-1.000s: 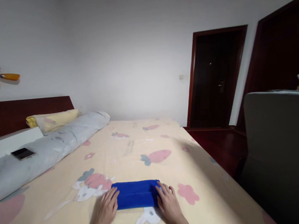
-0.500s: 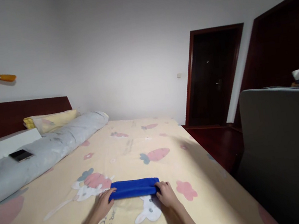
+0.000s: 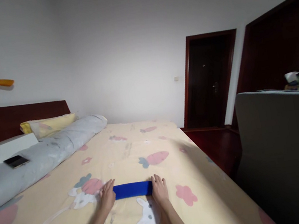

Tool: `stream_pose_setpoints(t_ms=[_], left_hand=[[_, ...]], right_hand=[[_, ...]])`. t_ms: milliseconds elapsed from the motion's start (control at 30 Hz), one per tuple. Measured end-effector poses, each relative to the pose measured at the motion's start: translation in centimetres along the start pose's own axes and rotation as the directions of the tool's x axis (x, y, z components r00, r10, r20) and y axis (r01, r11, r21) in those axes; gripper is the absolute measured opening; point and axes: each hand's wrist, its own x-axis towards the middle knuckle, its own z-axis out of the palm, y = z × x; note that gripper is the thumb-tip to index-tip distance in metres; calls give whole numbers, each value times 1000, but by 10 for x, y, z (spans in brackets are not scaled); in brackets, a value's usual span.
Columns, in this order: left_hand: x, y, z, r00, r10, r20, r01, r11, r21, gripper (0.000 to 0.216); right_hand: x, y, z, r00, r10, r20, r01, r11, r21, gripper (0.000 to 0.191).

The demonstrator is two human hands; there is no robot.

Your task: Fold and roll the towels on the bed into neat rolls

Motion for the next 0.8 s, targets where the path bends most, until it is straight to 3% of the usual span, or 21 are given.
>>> stream_pose_setpoints(t_ms=[100, 167, 300, 600, 800], left_hand=[[-4, 33, 12, 939, 308, 154, -330, 933, 142, 65], [-8, 50, 19, 887, 389, 249, -437, 881, 180, 60], [-16, 50, 19, 897, 343, 279, -406, 890, 210, 55], [-20, -6, -23, 942, 197, 271, -267, 931, 250, 64], [-19, -16, -33, 915, 166, 369, -255, 944, 208, 61]], right_hand=[[5, -31, 14, 985, -165, 55, 162, 986, 46, 59], [4, -49, 24, 966, -244, 90, 237, 968, 79, 59], [-2, -51, 35, 953, -283, 109, 272, 957, 105, 58], [-4, 25, 21, 970, -193, 145, 188, 981, 48, 62], [-1, 46, 17, 955, -237, 180, 232, 971, 47, 60]])
